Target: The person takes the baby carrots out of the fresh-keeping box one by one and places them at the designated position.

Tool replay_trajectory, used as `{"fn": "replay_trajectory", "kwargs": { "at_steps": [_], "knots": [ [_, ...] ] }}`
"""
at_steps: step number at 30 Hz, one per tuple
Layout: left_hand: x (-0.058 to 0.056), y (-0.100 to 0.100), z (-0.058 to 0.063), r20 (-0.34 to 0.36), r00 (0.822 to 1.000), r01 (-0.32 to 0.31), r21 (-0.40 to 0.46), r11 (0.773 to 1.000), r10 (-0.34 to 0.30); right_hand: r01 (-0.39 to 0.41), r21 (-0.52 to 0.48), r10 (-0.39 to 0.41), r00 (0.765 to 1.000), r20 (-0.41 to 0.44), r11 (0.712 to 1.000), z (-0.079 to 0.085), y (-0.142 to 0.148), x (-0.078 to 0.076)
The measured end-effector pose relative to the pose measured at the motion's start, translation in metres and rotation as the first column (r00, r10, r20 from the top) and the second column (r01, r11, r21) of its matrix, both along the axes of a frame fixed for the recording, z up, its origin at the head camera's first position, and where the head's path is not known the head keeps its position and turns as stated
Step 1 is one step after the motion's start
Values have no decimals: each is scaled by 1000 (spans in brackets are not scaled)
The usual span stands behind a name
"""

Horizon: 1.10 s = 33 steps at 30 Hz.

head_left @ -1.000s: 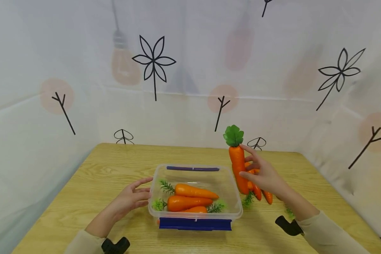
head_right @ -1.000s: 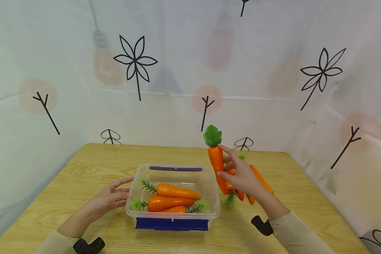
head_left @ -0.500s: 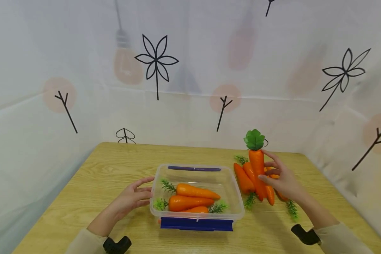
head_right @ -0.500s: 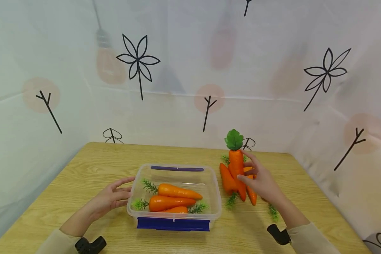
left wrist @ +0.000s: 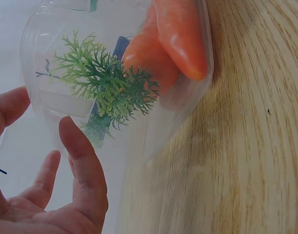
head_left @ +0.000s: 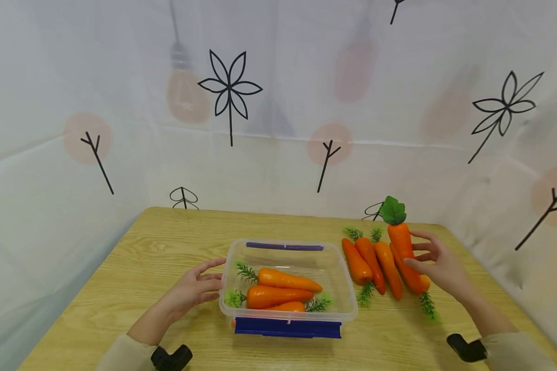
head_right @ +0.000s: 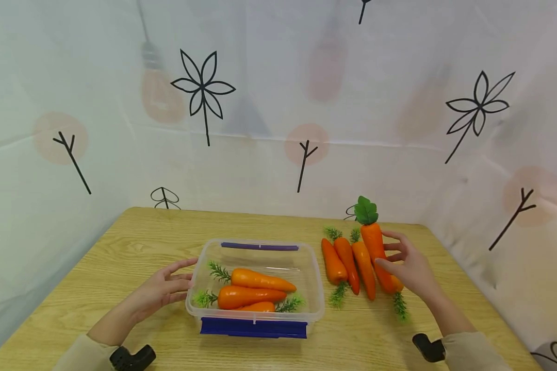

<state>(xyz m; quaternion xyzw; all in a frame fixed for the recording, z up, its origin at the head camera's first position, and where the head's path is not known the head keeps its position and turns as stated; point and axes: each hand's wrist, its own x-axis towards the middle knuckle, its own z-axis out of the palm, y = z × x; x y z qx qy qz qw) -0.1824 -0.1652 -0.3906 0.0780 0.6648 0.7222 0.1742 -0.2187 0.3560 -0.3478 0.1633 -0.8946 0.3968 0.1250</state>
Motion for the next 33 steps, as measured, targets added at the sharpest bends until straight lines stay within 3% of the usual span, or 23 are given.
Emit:
{"fn": "replay_trajectory", "kwargs": {
  "at_steps": [15,22,33],
  "knots": [
    [0,0,-1,2,1000,4,11,1000,-4,60,63,-65,994,92,996,-12,46,-12],
    [0,0,0,3,1000,-1,4,1000,1,84,107,-101,981,168,991,-18,59,-18],
    [-1,1,-2,5,1000,-3,6,1000,3,59,96,-85,950,300,994,-35,74,-30]
  ]
}}
